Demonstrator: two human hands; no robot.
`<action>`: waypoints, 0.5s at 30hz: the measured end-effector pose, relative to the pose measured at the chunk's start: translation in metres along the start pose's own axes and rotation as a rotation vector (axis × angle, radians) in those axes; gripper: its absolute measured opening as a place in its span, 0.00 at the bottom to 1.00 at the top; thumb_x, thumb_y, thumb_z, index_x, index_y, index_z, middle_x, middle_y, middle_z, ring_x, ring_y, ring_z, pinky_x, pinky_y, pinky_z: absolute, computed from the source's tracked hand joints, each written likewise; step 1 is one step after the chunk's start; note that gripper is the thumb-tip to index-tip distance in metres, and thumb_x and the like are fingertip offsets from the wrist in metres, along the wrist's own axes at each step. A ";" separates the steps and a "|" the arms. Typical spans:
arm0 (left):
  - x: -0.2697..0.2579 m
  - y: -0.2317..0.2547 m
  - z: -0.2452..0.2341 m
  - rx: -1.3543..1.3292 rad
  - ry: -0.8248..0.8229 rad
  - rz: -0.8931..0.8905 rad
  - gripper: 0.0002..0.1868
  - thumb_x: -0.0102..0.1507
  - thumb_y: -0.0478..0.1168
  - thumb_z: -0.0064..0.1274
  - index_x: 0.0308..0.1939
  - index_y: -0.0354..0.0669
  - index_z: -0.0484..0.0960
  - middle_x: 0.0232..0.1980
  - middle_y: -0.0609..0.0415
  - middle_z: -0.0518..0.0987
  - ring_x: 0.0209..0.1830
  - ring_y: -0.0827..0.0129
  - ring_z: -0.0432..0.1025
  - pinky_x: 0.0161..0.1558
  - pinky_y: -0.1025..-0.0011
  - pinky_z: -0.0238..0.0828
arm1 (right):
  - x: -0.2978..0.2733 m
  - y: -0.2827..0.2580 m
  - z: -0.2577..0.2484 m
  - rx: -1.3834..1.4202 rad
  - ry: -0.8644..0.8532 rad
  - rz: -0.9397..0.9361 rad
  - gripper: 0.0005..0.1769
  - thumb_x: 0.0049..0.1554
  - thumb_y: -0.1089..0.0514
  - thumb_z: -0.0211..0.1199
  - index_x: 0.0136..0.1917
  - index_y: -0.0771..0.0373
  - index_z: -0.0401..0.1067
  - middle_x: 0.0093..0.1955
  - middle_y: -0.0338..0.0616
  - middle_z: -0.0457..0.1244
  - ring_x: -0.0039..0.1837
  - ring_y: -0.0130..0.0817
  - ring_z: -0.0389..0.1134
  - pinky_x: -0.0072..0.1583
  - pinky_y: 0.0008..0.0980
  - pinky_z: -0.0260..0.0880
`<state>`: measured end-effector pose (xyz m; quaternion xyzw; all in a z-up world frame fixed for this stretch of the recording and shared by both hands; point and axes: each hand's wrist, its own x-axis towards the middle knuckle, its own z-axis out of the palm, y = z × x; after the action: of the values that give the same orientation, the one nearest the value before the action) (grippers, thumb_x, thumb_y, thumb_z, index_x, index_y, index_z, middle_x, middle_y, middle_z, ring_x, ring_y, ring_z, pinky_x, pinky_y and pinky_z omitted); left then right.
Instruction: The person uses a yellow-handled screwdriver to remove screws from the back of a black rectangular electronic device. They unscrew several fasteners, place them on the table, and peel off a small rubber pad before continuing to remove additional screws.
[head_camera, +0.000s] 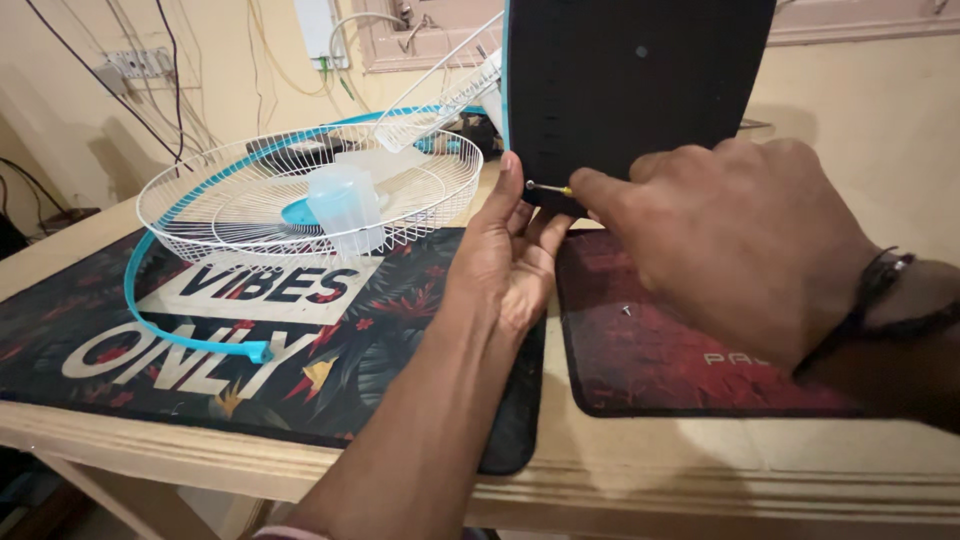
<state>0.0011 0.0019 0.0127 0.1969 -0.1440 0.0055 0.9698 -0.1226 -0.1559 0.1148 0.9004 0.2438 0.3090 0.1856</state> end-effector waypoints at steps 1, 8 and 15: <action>0.000 0.000 0.001 0.000 0.005 0.000 0.23 0.60 0.44 0.63 0.53 0.33 0.77 0.51 0.46 0.78 0.55 0.58 0.74 0.63 0.54 0.75 | -0.001 0.002 0.004 0.036 0.021 0.012 0.17 0.58 0.51 0.56 0.61 0.48 0.73 0.41 0.40 0.70 0.44 0.46 0.74 0.43 0.47 0.72; 0.002 0.001 0.007 0.027 -0.016 0.013 0.24 0.60 0.45 0.64 0.55 0.35 0.76 0.52 0.48 0.77 0.58 0.60 0.73 0.66 0.55 0.74 | 0.001 0.019 0.040 0.950 -0.071 0.370 0.15 0.68 0.50 0.53 0.61 0.50 0.77 0.32 0.37 0.61 0.34 0.31 0.61 0.37 0.35 0.60; 0.003 0.000 0.010 0.048 -0.001 -0.001 0.25 0.59 0.46 0.64 0.55 0.36 0.77 0.53 0.48 0.78 0.58 0.59 0.73 0.64 0.59 0.73 | -0.020 0.034 0.064 2.763 -0.619 0.507 0.21 0.72 0.53 0.43 0.65 0.71 0.66 0.31 0.26 0.48 0.29 0.19 0.44 0.32 0.22 0.48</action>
<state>0.0013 -0.0016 0.0222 0.2200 -0.1442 0.0085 0.9647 -0.0842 -0.2061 0.0742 0.4040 0.1295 -0.3509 -0.8348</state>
